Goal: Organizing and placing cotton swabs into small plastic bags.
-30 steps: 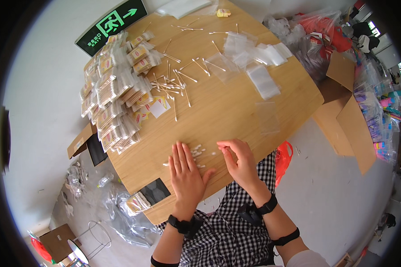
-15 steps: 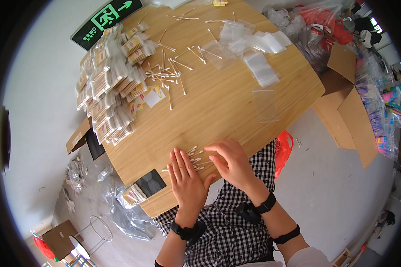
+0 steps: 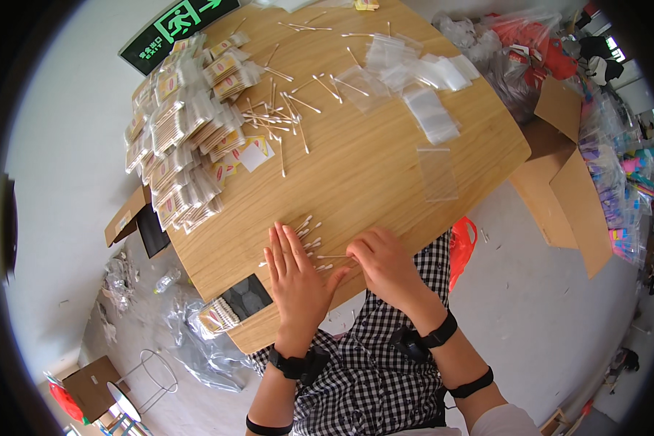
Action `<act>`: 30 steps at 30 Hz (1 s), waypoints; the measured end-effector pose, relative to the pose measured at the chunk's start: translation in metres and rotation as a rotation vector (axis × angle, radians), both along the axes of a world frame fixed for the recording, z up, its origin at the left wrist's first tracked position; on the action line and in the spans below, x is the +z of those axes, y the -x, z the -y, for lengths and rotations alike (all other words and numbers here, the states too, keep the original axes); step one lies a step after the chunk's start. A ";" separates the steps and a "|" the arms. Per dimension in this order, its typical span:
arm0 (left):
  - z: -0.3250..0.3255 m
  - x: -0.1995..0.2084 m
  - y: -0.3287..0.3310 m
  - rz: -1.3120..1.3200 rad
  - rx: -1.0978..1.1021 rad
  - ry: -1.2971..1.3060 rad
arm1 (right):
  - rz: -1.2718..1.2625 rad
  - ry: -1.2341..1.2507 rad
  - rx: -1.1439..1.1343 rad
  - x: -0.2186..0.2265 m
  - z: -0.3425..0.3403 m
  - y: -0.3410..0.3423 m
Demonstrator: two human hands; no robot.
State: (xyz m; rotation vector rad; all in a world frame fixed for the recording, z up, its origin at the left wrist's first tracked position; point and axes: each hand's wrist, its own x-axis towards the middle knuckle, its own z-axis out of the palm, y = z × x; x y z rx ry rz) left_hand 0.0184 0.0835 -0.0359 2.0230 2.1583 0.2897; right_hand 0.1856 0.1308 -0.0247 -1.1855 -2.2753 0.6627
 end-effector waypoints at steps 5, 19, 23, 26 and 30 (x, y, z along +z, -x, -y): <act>0.011 0.013 0.019 0.122 0.037 0.036 | 0.061 0.007 -0.033 0.008 -0.008 -0.017; 0.032 0.014 0.043 0.357 0.166 -0.232 | 0.021 -0.094 -0.026 -0.009 -0.078 0.045; 0.022 0.016 0.054 0.460 0.189 -0.167 | -0.010 0.011 0.201 -0.005 -0.071 0.067; 0.020 0.016 0.057 0.428 0.133 -0.126 | -0.066 -0.008 0.153 -0.001 -0.056 0.061; 0.019 0.016 0.057 0.346 0.073 -0.090 | -0.165 0.001 0.011 0.010 -0.033 0.053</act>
